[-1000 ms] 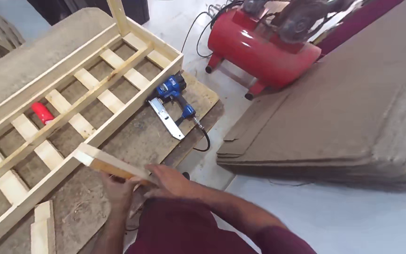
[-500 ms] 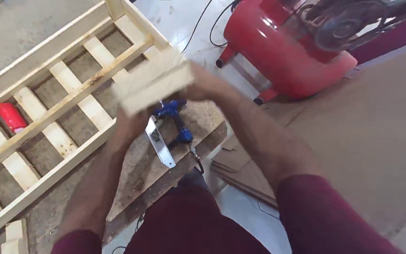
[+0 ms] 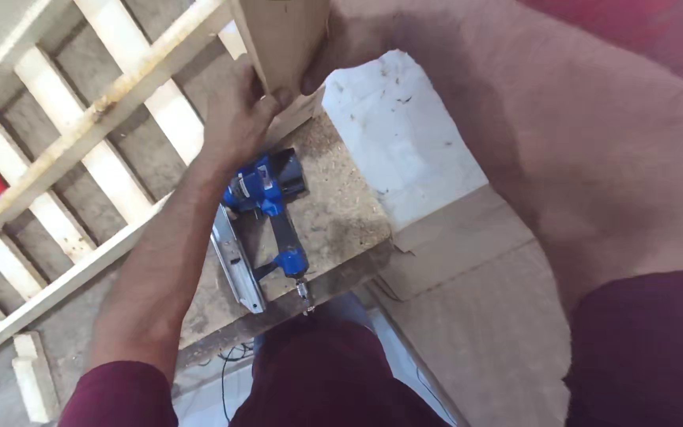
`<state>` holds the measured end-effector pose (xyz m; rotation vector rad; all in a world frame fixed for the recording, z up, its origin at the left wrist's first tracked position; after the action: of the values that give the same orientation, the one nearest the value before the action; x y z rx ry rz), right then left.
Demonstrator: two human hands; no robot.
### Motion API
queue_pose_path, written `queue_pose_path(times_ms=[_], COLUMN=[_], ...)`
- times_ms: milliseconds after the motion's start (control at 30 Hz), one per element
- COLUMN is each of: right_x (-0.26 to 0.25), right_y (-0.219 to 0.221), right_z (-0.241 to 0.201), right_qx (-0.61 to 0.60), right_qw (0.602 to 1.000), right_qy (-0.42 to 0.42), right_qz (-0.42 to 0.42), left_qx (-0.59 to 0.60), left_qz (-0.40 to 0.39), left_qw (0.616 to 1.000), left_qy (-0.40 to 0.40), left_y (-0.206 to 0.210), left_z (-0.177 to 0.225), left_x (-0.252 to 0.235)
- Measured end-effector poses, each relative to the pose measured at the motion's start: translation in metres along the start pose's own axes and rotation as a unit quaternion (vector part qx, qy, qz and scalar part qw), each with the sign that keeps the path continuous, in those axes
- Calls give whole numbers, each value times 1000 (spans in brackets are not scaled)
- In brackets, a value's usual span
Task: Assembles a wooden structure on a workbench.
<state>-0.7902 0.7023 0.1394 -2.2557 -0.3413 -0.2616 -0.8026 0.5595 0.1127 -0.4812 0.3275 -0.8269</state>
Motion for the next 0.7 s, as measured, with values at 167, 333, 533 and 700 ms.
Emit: queue_pose_path(times_ms=[167, 333, 533, 700], right_x=[-12, -27, -32, -25], right_y=[9, 25, 46, 55], right_z=[17, 35, 58, 61], right_qx=[32, 100, 93, 68], right_qw=[999, 994, 991, 991], right_qy=[-20, -28, -88, -105], right_qz=[-7, -19, 34, 48], left_qx=[-42, -80, -172, -174], left_qz=[-25, -39, -41, -46], left_qw=[999, 996, 979, 979], left_qy=[1, -25, -99, -90], left_y=[10, 18, 33, 32], left_z=[-12, -28, -58, -61], left_x=[-7, -5, -6, -10])
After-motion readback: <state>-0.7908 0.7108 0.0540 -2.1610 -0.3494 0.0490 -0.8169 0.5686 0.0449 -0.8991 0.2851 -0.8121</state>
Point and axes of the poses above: each hand's wrist, its own x-axis away from the middle knuckle, its own y-axis out of the palm, z = x × y, the point moved 9 cm from there along -x, towards the middle knuckle, and after that the axes turned 7 degrees about y, right-handed, at the moved point
